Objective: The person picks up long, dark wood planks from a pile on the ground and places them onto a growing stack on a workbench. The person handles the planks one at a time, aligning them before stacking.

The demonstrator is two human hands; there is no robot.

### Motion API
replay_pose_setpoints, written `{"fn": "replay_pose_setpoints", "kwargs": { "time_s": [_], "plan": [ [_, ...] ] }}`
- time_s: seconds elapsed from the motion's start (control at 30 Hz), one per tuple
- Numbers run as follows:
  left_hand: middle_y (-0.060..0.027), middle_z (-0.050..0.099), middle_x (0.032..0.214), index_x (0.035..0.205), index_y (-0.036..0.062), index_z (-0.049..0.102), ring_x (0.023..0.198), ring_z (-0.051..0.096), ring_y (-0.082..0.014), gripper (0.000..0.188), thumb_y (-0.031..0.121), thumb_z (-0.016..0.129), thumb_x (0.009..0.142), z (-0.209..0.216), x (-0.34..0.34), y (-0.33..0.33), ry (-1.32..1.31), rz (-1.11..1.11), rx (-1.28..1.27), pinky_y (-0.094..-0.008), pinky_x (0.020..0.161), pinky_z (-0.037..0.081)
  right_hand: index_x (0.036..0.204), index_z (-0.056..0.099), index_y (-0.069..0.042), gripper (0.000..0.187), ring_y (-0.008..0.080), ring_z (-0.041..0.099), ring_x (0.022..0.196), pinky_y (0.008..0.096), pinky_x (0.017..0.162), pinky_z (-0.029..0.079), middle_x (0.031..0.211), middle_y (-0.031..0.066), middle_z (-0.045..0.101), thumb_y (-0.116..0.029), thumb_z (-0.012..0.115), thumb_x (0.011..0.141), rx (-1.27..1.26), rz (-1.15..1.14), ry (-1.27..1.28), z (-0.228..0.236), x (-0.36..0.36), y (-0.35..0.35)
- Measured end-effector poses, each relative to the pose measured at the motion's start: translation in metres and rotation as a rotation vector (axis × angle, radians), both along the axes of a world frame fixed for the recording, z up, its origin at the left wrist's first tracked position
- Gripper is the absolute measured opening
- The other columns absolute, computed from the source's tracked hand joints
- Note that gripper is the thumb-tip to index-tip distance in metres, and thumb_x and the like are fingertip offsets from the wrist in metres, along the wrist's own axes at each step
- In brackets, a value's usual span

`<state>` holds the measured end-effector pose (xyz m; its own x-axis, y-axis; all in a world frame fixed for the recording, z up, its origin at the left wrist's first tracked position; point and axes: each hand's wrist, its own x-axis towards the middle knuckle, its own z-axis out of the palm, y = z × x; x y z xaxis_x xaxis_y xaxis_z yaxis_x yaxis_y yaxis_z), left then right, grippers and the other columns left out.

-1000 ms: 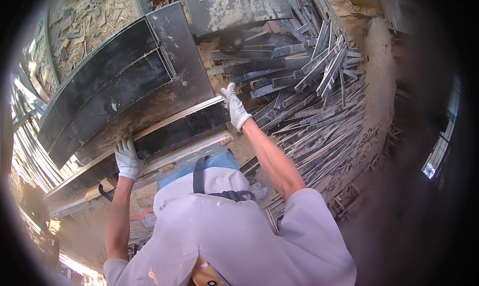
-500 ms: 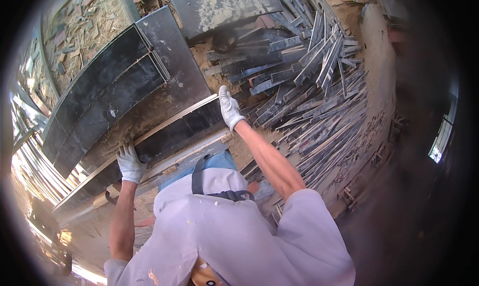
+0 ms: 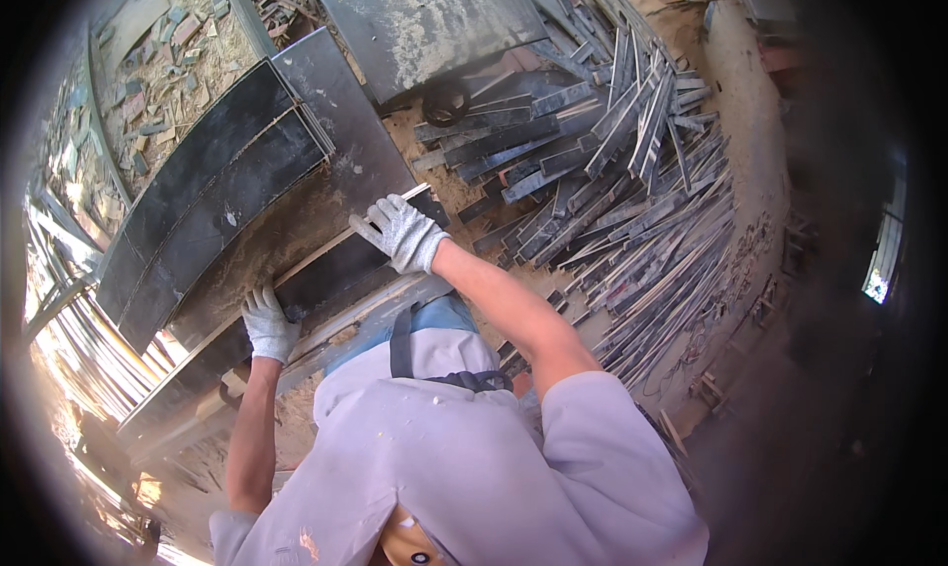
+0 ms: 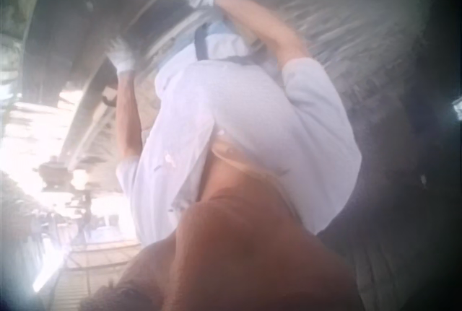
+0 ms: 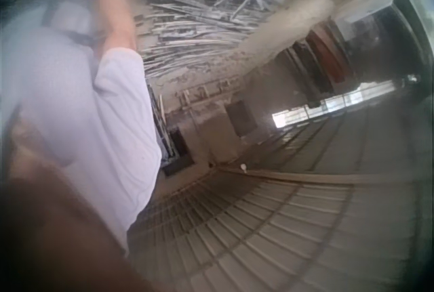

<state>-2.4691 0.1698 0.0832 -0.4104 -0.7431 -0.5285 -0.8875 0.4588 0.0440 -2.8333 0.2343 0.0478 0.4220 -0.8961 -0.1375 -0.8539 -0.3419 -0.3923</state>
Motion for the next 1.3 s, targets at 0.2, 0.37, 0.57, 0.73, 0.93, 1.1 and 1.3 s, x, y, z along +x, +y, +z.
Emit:
{"fn": "replay_pose_setpoints", "kwargs": {
  "time_s": [0.2, 0.37, 0.57, 0.73, 0.93, 1.1, 1.3],
  "plan": [
    [-0.0242, 0.049, 0.149, 0.162, -0.0017, 0.028, 0.144, 0.044, -0.0429, 0.134, 0.044, 0.099, 0.058, 0.004, -0.019, 0.012, 0.218, -0.076, -0.239, -0.0603, 0.127, 0.029, 0.160, 0.040, -0.001, 0.098, 0.0414, 0.056, 0.127, 0.0566, 0.113, 0.038, 0.133, 0.0243, 0.058, -0.034, 0.077, 0.077, 0.092, 0.042, 0.040, 0.006, -0.005, -0.015],
    [-0.0235, 0.055, 0.138, 0.158, -0.0021, 0.037, 0.125, 0.054, -0.0387, 0.124, 0.053, 0.095, 0.063, -0.001, -0.026, 0.002, 0.076, -0.058, -0.281, -0.0537, 0.110, 0.041, 0.157, 0.045, 0.000, 0.097, 0.0375, 0.058, 0.116, 0.0518, 0.105, 0.042, 0.127, 0.0231, 0.060, -0.038, 0.081, 0.076, -0.071, 0.094, 0.088, 0.011, -0.012, -0.027],
    [-0.0225, 0.058, 0.134, 0.152, -0.0017, 0.042, 0.122, 0.056, -0.0393, 0.116, 0.053, 0.094, 0.064, 0.002, -0.027, -0.003, 0.053, -0.054, -0.248, -0.0523, 0.107, 0.043, 0.156, 0.046, 0.000, 0.097, 0.0358, 0.057, 0.117, 0.0496, 0.102, 0.042, 0.126, 0.0217, 0.061, -0.037, 0.082, 0.074, -0.047, 0.107, 0.114, 0.016, -0.009, -0.036],
    [-0.0222, 0.059, 0.131, 0.149, -0.0014, 0.044, 0.122, 0.056, -0.0395, 0.110, 0.051, 0.093, 0.066, 0.010, -0.032, -0.005, 0.070, -0.052, -0.259, -0.0526, 0.107, 0.043, 0.154, 0.048, 0.001, 0.093, 0.0357, 0.057, 0.117, 0.0490, 0.100, 0.043, 0.125, 0.0213, 0.062, -0.035, 0.079, 0.075, -0.034, 0.114, 0.138, 0.022, -0.010, -0.039],
    [-0.0224, 0.056, 0.135, 0.155, -0.0011, 0.039, 0.125, 0.055, -0.0405, 0.119, 0.057, 0.093, 0.066, -0.004, -0.019, 0.000, 0.038, -0.076, -0.294, -0.0552, 0.108, 0.043, 0.155, 0.047, 0.001, 0.093, 0.0381, 0.058, 0.120, 0.0524, 0.105, 0.043, 0.128, 0.0232, 0.061, -0.039, 0.080, 0.077, -0.038, 0.098, 0.086, 0.023, -0.009, -0.035],
    [-0.0232, 0.055, 0.137, 0.157, -0.0012, 0.036, 0.127, 0.053, -0.0428, 0.122, 0.056, 0.093, 0.066, -0.007, -0.018, 0.002, 0.078, -0.075, -0.335, -0.0577, 0.112, 0.040, 0.161, 0.038, 0.001, 0.106, 0.0417, 0.056, 0.130, 0.0555, 0.112, 0.041, 0.142, 0.0251, 0.056, -0.048, 0.083, 0.078, -0.230, 0.081, 0.051, 0.015, -0.010, -0.028],
    [-0.0245, 0.054, 0.140, 0.157, -0.0027, 0.036, 0.128, 0.053, -0.0437, 0.120, 0.053, 0.093, 0.067, 0.003, -0.020, 0.002, 0.101, -0.097, -0.389, -0.0570, 0.112, 0.040, 0.156, 0.046, -0.001, 0.100, 0.0358, 0.059, 0.124, 0.0504, 0.106, 0.044, 0.135, 0.0213, 0.062, -0.051, 0.083, 0.078, -0.091, 0.111, 0.138, 0.033, -0.008, -0.037]
  ]
}}
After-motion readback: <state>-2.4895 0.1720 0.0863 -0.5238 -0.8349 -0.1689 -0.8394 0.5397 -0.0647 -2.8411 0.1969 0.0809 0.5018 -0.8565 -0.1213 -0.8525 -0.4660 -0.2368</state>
